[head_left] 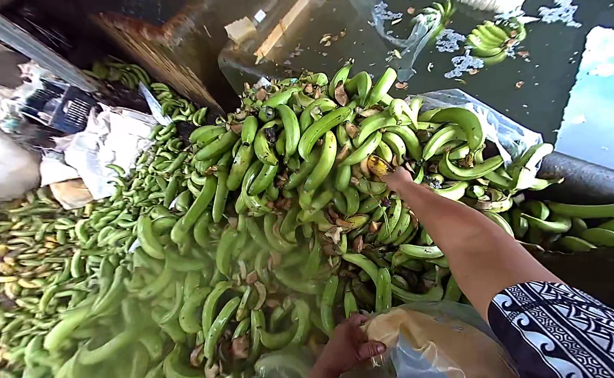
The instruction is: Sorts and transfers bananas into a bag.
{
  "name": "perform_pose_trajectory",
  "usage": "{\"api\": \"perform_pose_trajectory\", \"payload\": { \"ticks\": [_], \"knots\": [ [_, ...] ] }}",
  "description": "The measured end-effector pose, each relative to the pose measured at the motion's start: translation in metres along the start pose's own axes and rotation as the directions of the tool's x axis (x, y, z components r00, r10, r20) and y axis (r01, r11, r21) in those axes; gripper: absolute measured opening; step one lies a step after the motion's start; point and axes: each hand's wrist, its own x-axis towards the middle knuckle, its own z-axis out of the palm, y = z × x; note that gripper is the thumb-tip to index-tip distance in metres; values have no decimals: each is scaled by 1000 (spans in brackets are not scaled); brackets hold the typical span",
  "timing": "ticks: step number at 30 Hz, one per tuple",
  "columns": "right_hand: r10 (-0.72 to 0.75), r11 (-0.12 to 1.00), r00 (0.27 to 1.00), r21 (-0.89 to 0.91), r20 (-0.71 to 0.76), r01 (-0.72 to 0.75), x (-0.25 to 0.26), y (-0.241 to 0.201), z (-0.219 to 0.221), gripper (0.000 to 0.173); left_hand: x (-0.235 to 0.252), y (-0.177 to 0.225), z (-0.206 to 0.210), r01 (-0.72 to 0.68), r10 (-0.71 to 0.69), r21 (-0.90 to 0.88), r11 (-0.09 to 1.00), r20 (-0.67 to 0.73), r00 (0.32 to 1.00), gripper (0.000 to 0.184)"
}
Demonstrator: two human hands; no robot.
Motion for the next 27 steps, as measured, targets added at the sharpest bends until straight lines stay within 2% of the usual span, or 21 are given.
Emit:
{"api": "perform_pose_trajectory", "payload": {
  "ticks": [3,5,6,8,11,14,17,19,20,21,22,23,24,25,26,27],
  "knots": [
    [72,994,995,78,76,-78,4,0,7,71,2,0,0,-24,24,-31,999,9,1000,65],
    [134,975,983,161,124,-153,3,-4,6,69,4,1,0,-26,27,-46,999,23,999,64],
    [149,975,982,148,116,-165,1,-7,1,65,5,2,1,-24,25,-50,998,27,999,65],
    [125,990,990,58,66,-129,-5,-16,-14,60,7,4,1,-11,13,-32,999,43,999,66],
    [-84,954,996,-291,-19,75,-20,-37,-54,53,9,8,0,-7,7,9,1000,71,997,67],
    [-265,741,963,-629,49,236,-59,-81,-90,41,10,8,-2,-16,12,39,999,89,996,66],
    [-321,417,921,-840,220,346,-122,-126,-86,28,10,11,-3,-16,10,65,998,103,995,64],
    [-370,193,819,-826,438,529,-164,-146,-60,23,10,16,-3,-6,-2,82,997,98,995,63],
    [-440,116,706,-745,555,657,-187,-155,-46,21,11,19,-3,2,-10,86,996,98,995,63],
    [-533,70,547,-611,645,788,-211,-164,-33,21,13,22,-4,6,-15,87,996,98,995,62],
    [-633,43,352,-422,689,905,-231,-174,-23,26,15,23,-3,7,-14,79,997,96,995,62],
    [-712,53,163,-180,682,982,-244,-182,-14,38,15,22,-1,7,-14,70,998,96,995,62],
    [-771,82,36,43,635,996,-253,-191,-10,53,14,20,0,7,-14,68,998,97,995,62],
    [-808,76,-28,150,589,986,-251,-197,-9,61,14,19,0,10,-15,64,998,91,996,62],
    [-826,62,-21,127,563,990,-238,-199,-9,60,12,17,-1,10,-14,58,998,75,997,62],
    [-825,79,64,3,561,997,-215,-192,-9,50,10,14,-2,17,-21,55,998,66,998,63]
  ]
}}
